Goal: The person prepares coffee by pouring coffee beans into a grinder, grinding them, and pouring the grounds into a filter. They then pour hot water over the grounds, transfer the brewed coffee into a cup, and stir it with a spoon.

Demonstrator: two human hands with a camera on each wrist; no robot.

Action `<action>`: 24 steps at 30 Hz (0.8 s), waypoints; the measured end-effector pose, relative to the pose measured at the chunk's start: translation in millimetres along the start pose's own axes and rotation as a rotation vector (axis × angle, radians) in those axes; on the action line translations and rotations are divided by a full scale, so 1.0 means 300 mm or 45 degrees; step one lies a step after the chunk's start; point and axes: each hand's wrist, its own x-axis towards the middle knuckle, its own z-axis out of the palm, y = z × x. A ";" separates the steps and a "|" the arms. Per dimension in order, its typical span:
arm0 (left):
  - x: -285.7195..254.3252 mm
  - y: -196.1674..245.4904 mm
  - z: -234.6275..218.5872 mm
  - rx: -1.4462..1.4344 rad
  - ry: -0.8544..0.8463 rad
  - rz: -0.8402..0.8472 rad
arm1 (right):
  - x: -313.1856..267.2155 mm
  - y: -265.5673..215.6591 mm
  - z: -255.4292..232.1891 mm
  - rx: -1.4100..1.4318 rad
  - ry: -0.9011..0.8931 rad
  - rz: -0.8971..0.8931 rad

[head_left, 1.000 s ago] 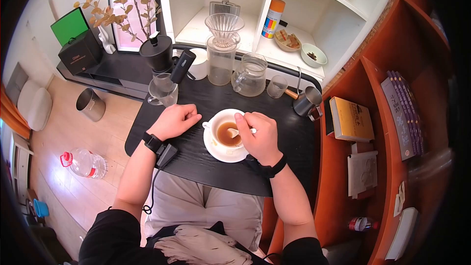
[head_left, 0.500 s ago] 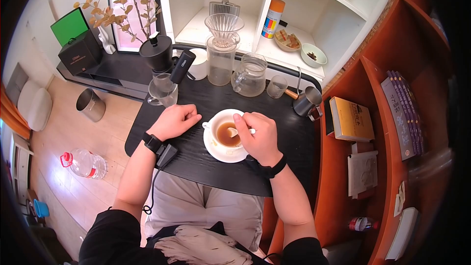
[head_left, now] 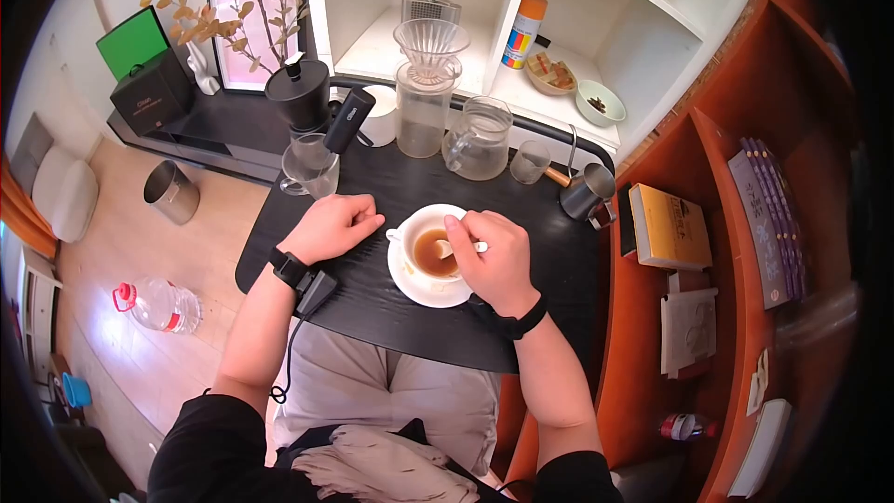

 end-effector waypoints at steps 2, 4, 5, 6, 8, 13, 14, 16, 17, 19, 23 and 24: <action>-0.001 0.000 -0.001 0.001 -0.003 -0.001 | 0.001 -0.001 0.002 0.003 -0.001 -0.003; -0.001 0.002 -0.003 0.004 -0.006 0.008 | 0.000 -0.001 0.002 0.007 -0.002 -0.004; -0.001 0.003 -0.002 0.003 -0.006 0.007 | 0.001 0.000 0.000 -0.004 -0.005 -0.010; -0.001 0.003 -0.002 0.000 -0.009 0.003 | 0.001 0.000 -0.001 -0.014 -0.007 -0.016; -0.002 0.003 -0.002 -0.002 -0.010 -0.002 | -0.001 0.002 0.000 0.003 -0.006 -0.003; -0.001 0.005 -0.002 0.000 -0.009 -0.014 | -0.006 0.009 0.004 0.080 0.011 0.040; -0.001 0.002 0.000 0.000 -0.007 -0.013 | -0.006 0.009 0.004 0.103 0.023 0.040; -0.002 -0.006 0.002 -0.008 0.006 0.014 | -0.007 0.006 0.007 0.129 0.033 0.035; -0.002 -0.006 0.001 -0.007 0.009 0.013 | -0.007 0.005 0.008 0.151 0.039 0.032; -0.001 -0.005 0.000 -0.011 0.006 0.021 | -0.006 -0.004 0.004 0.174 0.045 0.028; 0.000 -0.006 0.002 -0.014 0.014 0.020 | -0.007 -0.009 -0.002 0.172 -0.027 0.058; 0.000 -0.006 0.003 -0.010 0.013 0.014 | -0.008 -0.005 0.001 0.195 -0.012 0.064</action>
